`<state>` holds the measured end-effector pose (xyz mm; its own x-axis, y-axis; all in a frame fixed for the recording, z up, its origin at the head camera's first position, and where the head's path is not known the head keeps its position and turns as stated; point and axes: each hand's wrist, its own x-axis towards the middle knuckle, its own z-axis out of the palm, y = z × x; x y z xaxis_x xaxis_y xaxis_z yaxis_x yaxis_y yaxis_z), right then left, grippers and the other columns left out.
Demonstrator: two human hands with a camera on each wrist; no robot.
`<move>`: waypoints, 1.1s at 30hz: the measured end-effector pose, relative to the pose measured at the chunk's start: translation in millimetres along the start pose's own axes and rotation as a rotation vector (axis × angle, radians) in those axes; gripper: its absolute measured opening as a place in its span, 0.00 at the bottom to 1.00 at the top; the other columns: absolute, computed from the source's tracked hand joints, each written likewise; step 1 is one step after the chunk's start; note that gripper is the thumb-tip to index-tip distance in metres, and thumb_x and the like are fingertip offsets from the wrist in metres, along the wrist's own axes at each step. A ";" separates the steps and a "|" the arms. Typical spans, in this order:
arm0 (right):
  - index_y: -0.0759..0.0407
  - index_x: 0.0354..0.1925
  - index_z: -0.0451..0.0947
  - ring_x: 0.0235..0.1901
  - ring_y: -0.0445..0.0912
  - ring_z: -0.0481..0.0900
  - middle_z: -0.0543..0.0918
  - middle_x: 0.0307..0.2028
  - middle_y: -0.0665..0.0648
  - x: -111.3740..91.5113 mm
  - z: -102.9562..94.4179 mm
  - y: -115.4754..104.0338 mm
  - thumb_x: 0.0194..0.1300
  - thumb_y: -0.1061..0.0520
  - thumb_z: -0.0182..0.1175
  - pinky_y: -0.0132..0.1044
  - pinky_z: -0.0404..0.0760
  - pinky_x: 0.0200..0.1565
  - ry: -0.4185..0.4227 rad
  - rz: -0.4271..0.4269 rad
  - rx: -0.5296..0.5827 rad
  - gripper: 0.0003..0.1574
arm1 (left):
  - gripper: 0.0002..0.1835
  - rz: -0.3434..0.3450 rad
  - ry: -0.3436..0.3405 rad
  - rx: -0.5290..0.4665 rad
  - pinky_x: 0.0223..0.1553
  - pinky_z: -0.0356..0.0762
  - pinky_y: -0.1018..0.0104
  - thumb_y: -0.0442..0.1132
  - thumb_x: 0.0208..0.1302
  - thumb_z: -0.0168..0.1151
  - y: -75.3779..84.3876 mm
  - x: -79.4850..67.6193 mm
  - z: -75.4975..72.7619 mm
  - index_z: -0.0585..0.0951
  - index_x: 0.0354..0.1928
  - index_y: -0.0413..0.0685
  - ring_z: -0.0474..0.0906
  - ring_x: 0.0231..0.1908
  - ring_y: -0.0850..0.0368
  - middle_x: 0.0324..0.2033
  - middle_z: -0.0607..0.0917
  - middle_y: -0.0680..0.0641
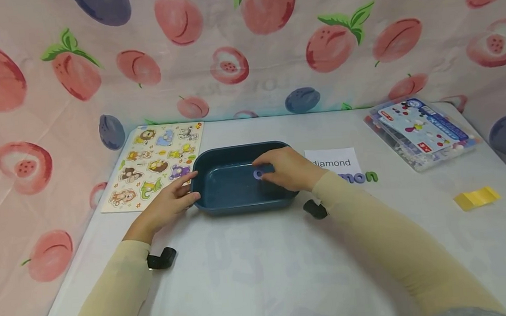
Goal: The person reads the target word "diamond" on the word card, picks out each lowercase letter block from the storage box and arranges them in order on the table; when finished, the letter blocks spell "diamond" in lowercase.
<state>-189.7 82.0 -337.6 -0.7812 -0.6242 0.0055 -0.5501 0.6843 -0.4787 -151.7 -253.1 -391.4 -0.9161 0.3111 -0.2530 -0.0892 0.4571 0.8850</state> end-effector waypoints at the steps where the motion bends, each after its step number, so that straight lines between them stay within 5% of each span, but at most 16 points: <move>1: 0.58 0.63 0.78 0.61 0.50 0.76 0.81 0.59 0.55 -2.7 -2.2 1.8 0.68 0.56 0.66 0.46 0.70 0.63 0.005 0.001 0.002 0.26 | 0.38 -0.001 0.002 0.004 0.64 0.65 0.41 0.48 0.73 0.60 0.0 0.4 -0.3 0.56 0.79 0.56 0.62 0.70 0.39 0.70 0.65 0.33; 13: 0.63 0.62 0.78 0.56 0.53 0.79 0.83 0.56 0.60 -29.4 -21.4 22.5 0.67 0.59 0.67 0.49 0.74 0.59 0.060 0.023 -0.005 0.27 | 0.38 -0.011 0.009 0.008 0.63 0.67 0.43 0.48 0.73 0.61 0.5 1.2 -0.7 0.57 0.79 0.57 0.65 0.69 0.40 0.70 0.67 0.33; 33: 0.62 0.66 0.74 0.57 0.60 0.76 0.81 0.57 0.64 -78.7 -52.5 73.6 0.71 0.56 0.62 0.58 0.74 0.58 0.049 0.253 -0.023 0.28 | 0.38 0.016 0.017 0.044 0.62 0.68 0.42 0.46 0.74 0.60 1.1 0.5 0.6 0.56 0.79 0.54 0.65 0.68 0.40 0.69 0.68 0.32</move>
<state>-184.2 201.3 -327.1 -0.9077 -0.4138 -0.0690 -0.3420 0.8251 -0.4498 -152.0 -252.0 -390.8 -0.9236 0.3050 -0.2322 -0.0575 0.4886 0.8706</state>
